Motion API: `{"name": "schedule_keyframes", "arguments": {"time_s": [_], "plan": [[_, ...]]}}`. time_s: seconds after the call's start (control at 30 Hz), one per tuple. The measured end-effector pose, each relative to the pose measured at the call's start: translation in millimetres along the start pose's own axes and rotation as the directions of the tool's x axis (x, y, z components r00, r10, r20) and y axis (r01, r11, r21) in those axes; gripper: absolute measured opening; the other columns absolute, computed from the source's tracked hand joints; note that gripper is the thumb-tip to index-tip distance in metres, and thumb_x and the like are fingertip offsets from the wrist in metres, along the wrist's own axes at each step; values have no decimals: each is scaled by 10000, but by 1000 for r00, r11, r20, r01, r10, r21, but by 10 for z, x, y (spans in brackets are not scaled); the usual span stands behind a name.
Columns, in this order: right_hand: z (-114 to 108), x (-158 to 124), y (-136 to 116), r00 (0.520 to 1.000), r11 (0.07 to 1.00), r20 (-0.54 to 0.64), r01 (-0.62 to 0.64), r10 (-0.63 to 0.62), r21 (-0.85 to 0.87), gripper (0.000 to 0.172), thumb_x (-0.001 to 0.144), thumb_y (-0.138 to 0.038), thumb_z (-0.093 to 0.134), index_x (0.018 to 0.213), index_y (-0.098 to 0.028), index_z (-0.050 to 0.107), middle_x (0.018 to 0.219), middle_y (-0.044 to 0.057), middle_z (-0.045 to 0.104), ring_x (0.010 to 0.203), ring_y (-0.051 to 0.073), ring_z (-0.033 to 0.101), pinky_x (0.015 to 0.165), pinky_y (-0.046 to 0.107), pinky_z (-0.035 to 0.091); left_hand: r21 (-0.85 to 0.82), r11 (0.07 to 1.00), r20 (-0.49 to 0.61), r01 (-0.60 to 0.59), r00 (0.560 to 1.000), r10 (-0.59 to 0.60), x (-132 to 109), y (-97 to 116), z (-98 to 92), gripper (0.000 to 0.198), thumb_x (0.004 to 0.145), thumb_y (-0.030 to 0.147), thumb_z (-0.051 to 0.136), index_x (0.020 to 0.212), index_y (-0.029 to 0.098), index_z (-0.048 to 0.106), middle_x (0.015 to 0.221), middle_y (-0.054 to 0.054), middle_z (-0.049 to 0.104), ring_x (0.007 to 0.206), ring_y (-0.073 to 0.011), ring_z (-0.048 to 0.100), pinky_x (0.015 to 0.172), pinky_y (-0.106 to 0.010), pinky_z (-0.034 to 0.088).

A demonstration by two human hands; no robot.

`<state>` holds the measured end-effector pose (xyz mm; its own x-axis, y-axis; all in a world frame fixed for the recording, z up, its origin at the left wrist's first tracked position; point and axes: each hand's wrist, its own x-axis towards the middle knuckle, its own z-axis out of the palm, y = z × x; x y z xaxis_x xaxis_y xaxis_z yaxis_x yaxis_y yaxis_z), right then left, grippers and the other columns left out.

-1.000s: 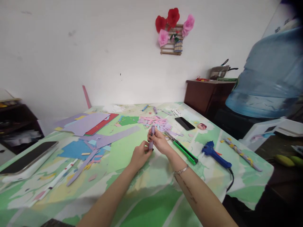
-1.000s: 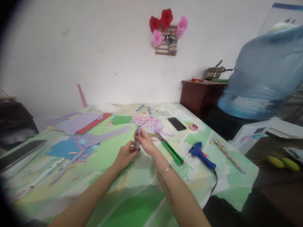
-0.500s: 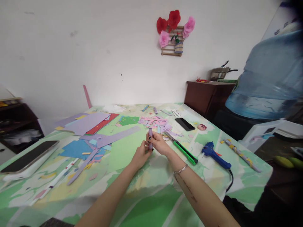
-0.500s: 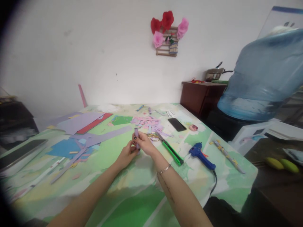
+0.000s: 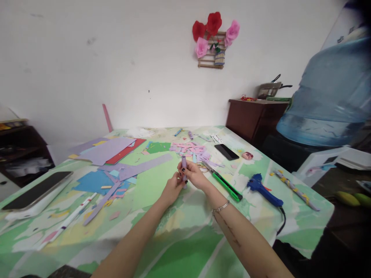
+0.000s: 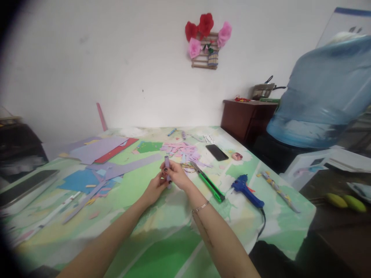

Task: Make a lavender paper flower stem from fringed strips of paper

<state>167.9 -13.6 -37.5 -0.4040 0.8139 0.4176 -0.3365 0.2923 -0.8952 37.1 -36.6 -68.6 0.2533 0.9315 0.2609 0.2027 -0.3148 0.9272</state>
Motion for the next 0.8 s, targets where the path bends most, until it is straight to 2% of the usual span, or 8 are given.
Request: {"name": "schedule_keyframes", "arguments": {"time_s": [0.17,0.27,0.47,0.7,0.8], "plan": [[4,19,51,999,1000,-35,13,-13,13,197,768,-344,608,849,-172,556,623,-22,511,552,104,461,499,216,344,49,998,-5,-25,1000,26,11,-21,-2,275,741,190,531,1014,176,501,766,-30,670,694,-201,615,634,-270,421],[10,38,87,994,999,-109,5,0,45,182,756,-318,618,849,-172,563,635,-18,514,555,100,458,485,206,337,77,996,5,-45,999,45,10,-17,9,309,763,190,504,1071,189,491,797,-35,682,722,-209,621,661,-274,414],[57,48,49,977,991,-215,36,-8,126,166,746,-279,619,870,-178,575,652,-14,516,548,90,431,463,190,321,153,985,-19,-81,996,84,21,45,42,124,788,214,468,864,180,559,766,-47,635,696,-201,563,660,-282,399],[117,27,-40,982,977,-188,28,13,213,194,726,-282,642,874,-171,584,684,-1,534,562,91,447,493,200,351,-73,993,-48,-89,995,86,27,-11,98,237,825,254,456,1037,161,508,984,-69,572,924,-190,518,828,-298,400],[133,22,-60,986,968,-168,45,-3,245,179,710,-272,657,827,-165,574,646,-15,503,564,91,445,509,203,352,-121,989,-66,-89,994,82,26,-10,93,277,795,256,504,1057,165,503,995,-68,562,917,-189,511,827,-311,403]]}}
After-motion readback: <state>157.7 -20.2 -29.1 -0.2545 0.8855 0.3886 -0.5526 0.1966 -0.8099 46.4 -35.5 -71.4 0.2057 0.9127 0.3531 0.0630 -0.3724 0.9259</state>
